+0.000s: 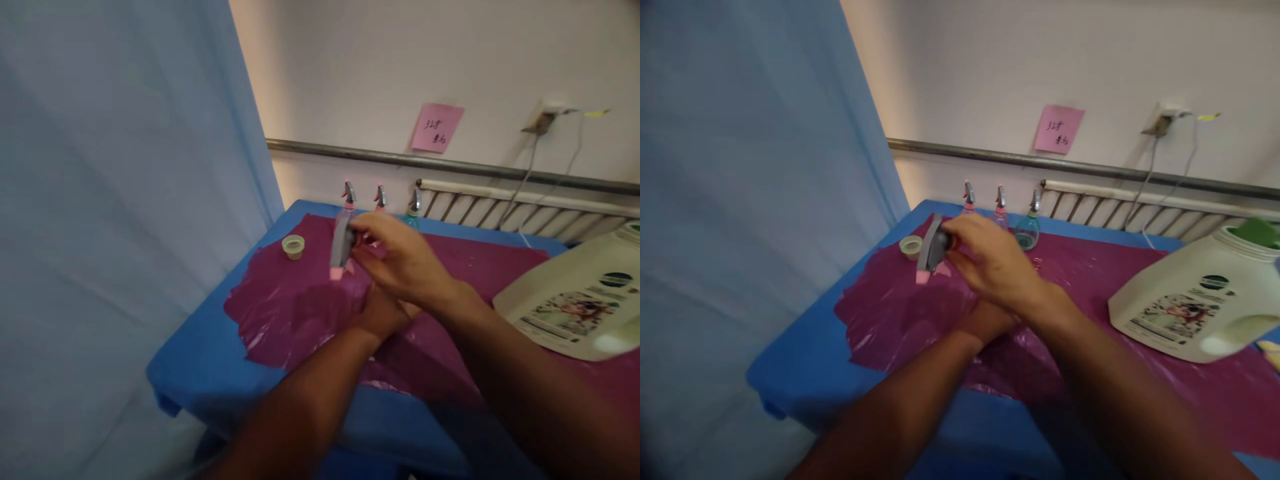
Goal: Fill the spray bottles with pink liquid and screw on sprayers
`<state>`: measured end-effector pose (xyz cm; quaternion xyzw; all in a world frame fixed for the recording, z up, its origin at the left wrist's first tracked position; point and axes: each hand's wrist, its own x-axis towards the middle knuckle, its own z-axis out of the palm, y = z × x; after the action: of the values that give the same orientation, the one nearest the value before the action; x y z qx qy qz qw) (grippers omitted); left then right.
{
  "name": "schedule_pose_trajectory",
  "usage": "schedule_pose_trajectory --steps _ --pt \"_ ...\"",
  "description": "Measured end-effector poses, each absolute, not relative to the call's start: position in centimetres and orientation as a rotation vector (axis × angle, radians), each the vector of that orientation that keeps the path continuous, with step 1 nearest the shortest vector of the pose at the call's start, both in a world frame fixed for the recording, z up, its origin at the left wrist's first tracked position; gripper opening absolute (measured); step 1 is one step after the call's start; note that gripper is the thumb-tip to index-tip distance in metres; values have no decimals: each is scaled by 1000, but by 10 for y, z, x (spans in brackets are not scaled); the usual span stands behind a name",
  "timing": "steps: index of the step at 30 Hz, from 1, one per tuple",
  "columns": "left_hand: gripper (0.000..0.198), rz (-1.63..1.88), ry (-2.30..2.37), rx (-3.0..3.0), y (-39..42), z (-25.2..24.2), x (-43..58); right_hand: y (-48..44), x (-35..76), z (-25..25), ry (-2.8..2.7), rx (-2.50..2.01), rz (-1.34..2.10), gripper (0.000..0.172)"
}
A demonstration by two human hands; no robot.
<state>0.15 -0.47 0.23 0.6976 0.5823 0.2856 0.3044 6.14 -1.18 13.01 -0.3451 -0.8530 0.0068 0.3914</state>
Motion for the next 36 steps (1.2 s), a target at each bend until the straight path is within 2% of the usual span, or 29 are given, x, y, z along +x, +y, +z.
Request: schedule_pose_trajectory --steps 4,6,13,21,25,36 --pt "85 766 1258 2079 0 6 1 -26 121 164 -1717 -858 106 25" --pt "91 753 1249 2122 2 6 0 -31 142 172 -1582 -867 100 22" --pt "85 797 1326 2139 5 2 1 -31 170 152 -1401 -910 131 29" --pt "83 785 1281 2141 4 6 -3 -10 172 96 -1241 -1006 593 38" --pt "73 780 1269 2143 5 8 -2 -4 174 69 -1177 -1086 742 43" --pt "64 817 1194 2157 7 5 -2 -3 175 47 -1150 -1072 894 46"
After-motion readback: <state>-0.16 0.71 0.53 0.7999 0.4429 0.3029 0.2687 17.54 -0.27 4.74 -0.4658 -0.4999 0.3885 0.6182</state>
